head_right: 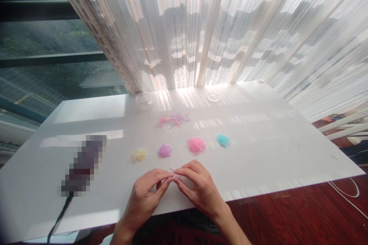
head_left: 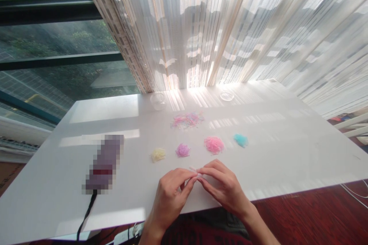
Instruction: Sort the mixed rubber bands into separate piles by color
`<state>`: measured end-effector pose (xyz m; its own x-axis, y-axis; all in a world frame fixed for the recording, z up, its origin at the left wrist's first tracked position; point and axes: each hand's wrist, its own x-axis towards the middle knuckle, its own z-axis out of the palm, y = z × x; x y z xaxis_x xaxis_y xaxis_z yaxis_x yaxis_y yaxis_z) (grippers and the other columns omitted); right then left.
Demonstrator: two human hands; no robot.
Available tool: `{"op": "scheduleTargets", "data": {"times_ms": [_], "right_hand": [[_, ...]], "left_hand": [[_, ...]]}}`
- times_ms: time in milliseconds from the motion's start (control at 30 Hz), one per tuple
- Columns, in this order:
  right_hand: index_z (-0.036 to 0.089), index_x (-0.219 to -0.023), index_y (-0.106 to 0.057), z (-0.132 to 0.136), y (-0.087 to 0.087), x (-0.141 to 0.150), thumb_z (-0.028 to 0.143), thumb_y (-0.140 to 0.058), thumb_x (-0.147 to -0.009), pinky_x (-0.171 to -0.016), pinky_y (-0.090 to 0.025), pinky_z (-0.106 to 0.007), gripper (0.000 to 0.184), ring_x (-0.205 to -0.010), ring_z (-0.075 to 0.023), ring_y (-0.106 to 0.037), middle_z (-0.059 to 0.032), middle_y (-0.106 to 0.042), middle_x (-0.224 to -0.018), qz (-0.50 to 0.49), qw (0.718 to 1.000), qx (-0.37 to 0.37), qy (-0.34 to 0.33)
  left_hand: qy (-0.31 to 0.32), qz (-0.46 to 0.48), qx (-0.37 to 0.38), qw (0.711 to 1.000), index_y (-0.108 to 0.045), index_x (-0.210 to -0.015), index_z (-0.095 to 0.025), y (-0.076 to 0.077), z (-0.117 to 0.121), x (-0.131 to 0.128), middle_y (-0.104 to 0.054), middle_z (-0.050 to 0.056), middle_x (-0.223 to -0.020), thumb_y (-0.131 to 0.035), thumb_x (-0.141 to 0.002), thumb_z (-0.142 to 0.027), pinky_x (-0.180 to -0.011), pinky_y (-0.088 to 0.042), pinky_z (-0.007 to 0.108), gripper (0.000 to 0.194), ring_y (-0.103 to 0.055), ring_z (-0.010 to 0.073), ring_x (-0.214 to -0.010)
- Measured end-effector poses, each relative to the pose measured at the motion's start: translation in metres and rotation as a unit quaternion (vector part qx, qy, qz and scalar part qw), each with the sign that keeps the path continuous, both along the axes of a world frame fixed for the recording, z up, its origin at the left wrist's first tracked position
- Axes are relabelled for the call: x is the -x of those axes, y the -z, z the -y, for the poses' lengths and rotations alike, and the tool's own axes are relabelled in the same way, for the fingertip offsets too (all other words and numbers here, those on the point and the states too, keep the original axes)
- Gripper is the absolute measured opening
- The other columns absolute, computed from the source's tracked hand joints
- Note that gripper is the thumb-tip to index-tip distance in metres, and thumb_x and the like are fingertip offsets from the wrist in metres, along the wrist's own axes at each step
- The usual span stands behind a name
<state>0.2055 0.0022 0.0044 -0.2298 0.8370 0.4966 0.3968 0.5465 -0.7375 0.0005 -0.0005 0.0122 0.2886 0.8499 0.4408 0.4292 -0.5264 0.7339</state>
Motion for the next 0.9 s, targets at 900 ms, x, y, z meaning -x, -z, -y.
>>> {"op": "scheduleTargets", "data": {"times_ms": [900], "right_hand": [[0.024, -0.094, -0.070, -0.0015, -0.0043, 0.0001, 0.013, -0.065, -0.096, -0.068, -0.057, -0.029, 0.012, -0.075, -0.0179, -0.068, -0.0024, -0.071, -0.082, 0.000, 0.999, 0.026, 0.018]], "left_hand": [[-0.019, 0.033, 0.073, 0.997, -0.075, -0.095, -0.021, 0.0073, -0.0016, 0.0001, -0.077, 0.004, -0.087, -0.066, -0.102, -0.026, -0.059, -0.053, 0.021, 0.012, -0.066, 0.0130, -0.065]]}}
